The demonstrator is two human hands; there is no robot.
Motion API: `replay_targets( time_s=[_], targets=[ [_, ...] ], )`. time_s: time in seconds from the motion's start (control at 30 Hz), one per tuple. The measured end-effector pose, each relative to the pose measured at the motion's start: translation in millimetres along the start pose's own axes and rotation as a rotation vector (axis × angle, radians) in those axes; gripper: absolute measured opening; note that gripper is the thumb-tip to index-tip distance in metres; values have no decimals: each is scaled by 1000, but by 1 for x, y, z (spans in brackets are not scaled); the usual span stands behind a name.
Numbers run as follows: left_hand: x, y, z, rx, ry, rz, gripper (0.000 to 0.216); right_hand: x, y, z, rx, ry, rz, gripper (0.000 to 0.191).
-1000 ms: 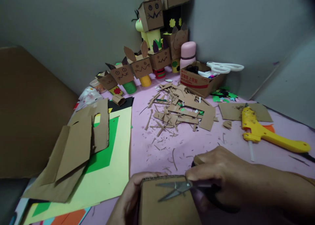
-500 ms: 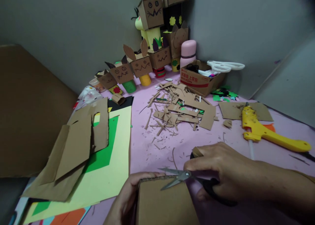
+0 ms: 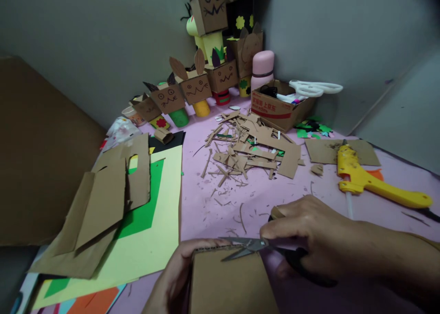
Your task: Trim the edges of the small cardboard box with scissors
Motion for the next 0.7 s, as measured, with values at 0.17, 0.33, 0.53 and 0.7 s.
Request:
replay_targets(
  time_s=[0.17, 0.33, 0.53, 0.7],
  targets=[
    [-12, -3, 2, 18, -66, -44, 76, -1, 1, -1, 49, -74, -71, 21],
    [-17, -6, 2, 38, -37, -87, 77, 1, 3, -3, 20, -39, -16, 15],
    [-13, -2, 6, 69, -43, -161, 52, 0, 0, 0, -36, 6, 21, 12],
    [-6, 3, 9, 48, -9, -116, 69, 1, 2, -1, -12, 15, 45, 11]
  ],
)
Point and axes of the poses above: each hand's wrist, its own x-axis towards the middle knuckle, its own y-axis out of the palm, z = x × y, the point moved 6 cm from there along x, towards the middle knuckle, and after that the axes turned 3 degrees about z, right-handed, at the moved point
